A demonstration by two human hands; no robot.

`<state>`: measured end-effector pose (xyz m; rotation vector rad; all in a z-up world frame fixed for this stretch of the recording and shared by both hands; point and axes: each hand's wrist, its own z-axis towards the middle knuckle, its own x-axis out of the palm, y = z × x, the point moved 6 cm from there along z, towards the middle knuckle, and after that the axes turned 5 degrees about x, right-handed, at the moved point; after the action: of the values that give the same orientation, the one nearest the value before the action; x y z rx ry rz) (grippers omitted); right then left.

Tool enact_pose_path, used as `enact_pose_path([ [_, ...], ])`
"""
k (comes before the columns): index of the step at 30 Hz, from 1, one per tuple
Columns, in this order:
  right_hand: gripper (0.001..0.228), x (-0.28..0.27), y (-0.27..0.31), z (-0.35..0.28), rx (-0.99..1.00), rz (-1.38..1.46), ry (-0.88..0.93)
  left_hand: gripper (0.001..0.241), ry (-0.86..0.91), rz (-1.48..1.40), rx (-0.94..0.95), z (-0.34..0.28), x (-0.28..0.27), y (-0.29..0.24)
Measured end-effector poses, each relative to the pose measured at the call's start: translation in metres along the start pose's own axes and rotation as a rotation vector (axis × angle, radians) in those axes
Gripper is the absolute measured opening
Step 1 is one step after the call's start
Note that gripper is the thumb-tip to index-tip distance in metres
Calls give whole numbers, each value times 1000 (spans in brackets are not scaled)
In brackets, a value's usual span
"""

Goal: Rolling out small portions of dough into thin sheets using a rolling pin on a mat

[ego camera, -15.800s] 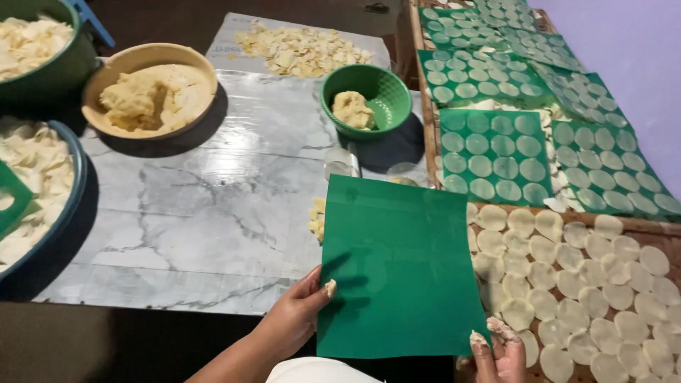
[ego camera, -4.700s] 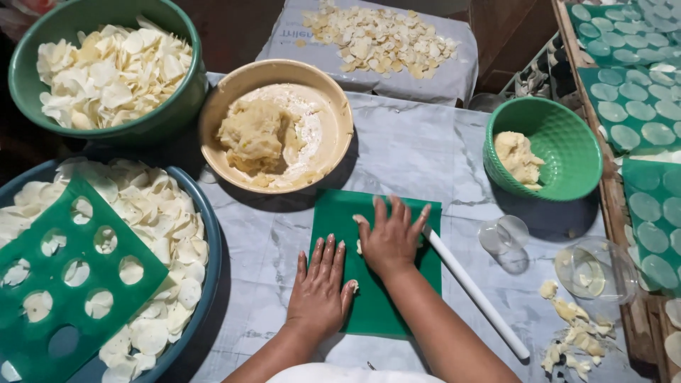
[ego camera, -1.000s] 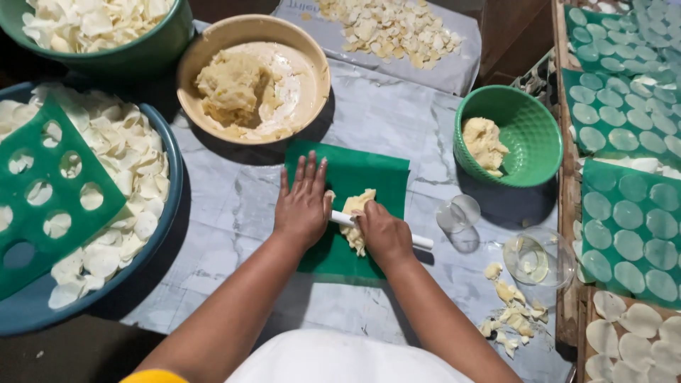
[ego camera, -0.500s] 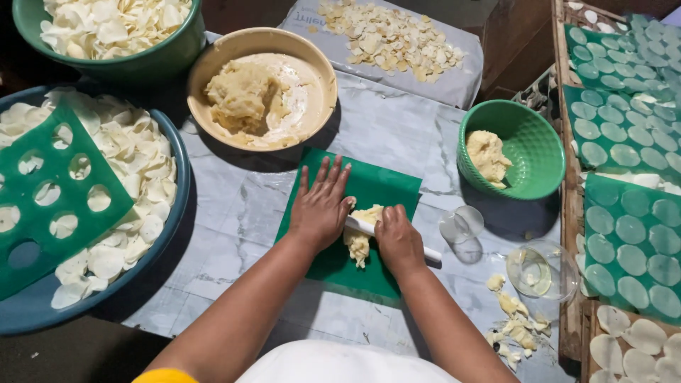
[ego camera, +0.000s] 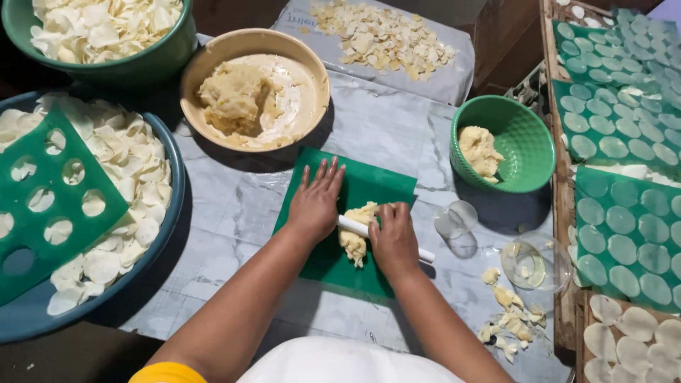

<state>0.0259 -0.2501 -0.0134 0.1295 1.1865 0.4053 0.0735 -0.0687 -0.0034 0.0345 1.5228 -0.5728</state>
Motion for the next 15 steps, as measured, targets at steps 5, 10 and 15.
enact_pose_path([
  [5,53,-14,11,2,241,-263,-7,69,36,-132,-76,1,17,11],
  [10,34,15,-15,-2,136,-319,-245,70,57,-103,-128,5,9,16],
  [15,45,40,-46,6,314,-169,290,66,58,-73,-102,8,-1,10],
])
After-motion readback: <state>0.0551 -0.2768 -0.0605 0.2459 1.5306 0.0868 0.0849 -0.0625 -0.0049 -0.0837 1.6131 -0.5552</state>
